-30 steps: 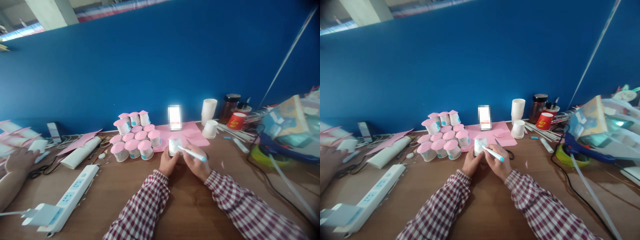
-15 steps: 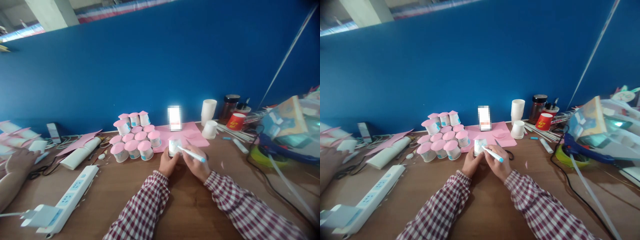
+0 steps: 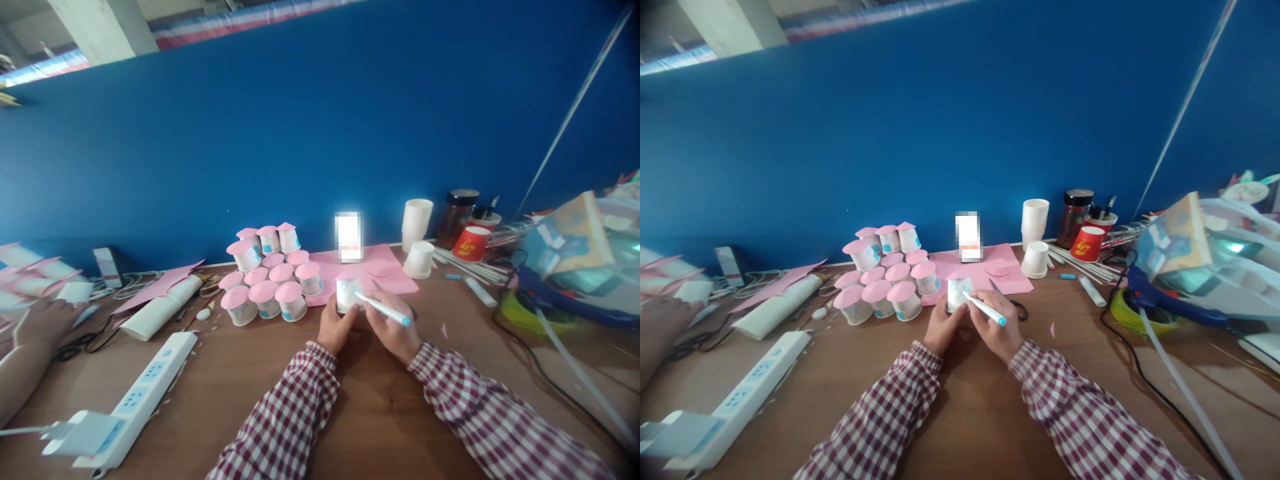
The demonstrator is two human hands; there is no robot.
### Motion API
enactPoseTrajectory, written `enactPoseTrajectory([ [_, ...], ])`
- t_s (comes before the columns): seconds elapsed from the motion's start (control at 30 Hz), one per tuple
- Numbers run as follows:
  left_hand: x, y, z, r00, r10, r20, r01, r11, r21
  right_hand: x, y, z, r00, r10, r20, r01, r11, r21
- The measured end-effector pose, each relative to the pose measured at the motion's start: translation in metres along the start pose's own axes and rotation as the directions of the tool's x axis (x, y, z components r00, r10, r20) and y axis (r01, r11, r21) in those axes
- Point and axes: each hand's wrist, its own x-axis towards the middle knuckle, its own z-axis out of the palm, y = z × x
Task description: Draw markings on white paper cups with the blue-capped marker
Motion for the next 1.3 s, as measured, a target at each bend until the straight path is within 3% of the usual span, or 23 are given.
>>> enactPoseTrajectory([
  [1.3,0.0003,-0.0017,0.0001,1.000,0.017,-0.006,-0.017,1.000,0.015,0.0014,0.0007,-0.0005,1.000,-0.011,0.029,0.011,1.000,-0.004],
])
